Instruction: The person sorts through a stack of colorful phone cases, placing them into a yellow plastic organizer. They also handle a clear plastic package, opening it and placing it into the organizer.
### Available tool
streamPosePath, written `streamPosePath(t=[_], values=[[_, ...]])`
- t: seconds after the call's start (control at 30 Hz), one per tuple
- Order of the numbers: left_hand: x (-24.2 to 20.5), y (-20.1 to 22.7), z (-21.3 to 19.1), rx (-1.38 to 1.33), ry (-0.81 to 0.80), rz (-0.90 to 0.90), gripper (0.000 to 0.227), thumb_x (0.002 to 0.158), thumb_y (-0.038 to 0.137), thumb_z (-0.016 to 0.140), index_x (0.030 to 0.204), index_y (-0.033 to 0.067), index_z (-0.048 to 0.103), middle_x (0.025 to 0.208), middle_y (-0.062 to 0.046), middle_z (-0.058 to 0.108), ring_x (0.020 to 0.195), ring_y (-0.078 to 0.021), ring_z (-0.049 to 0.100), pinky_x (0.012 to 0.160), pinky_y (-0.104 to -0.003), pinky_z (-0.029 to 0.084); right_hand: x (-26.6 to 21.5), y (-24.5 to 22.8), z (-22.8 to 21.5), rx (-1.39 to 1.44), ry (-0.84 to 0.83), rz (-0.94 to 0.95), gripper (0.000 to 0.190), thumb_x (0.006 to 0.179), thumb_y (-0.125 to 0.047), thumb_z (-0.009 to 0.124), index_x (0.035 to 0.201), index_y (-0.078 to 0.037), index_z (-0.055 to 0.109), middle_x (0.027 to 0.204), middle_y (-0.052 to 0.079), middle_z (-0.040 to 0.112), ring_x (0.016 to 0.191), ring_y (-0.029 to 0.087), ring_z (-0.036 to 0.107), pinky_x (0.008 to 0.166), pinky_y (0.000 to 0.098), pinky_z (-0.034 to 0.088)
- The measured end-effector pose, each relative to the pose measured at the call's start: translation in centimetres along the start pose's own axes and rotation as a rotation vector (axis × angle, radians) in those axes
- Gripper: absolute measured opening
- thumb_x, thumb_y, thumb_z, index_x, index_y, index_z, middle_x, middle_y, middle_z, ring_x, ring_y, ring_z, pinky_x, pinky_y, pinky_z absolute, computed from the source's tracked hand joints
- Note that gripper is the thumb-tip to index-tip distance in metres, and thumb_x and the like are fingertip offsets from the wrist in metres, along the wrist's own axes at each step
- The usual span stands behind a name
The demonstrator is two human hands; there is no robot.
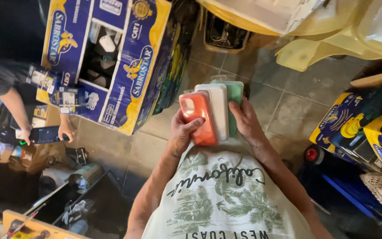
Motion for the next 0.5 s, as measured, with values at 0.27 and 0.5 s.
streamPosePath(t=[0.27, 0.5], values=[[5.3, -6.3, 4.1, -0.001, 0.108, 0.096, 0.049, 0.075, -0.009, 0.097, 0.118, 0.0015, 0.075, 0.094, -0.015, 0.080, 0.076, -0.0235, 0.078, 0.063, -0.037, 0.067, 4.7, -0.8, -8.5, 0.238, 0.184, -0.089, 0.051, 0.118, -0.027, 0.067, 0.159, -0.012, 0.041, 0.127, 0.006, 0.051, 0.118, 0.020, 0.052, 0.114, 0.0468, 0.044], [6.6, -5.9, 6.7, -0.022, 0.298, 0.174, 0.047, 0.079, -0.005, 0.097, 0.120, 0.0052, 0.076, 0.102, -0.013, 0.080, 0.089, -0.0265, 0.080, 0.082, -0.046, 0.069, 18.0, 0.4, -16.5, -0.041, 0.585, -0.302, 0.058, 0.099, 0.001, 0.062, 0.148, -0.015, 0.035, 0.137, 0.020, 0.054, 0.129, 0.033, 0.057, 0.115, 0.0565, 0.042]])
Point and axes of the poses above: each hand's wrist, its own x-axis towards the middle knuckle, its own z-axis out of the palm, y = z × x, the point moved 1 cm from there along x, towards the middle knuckle
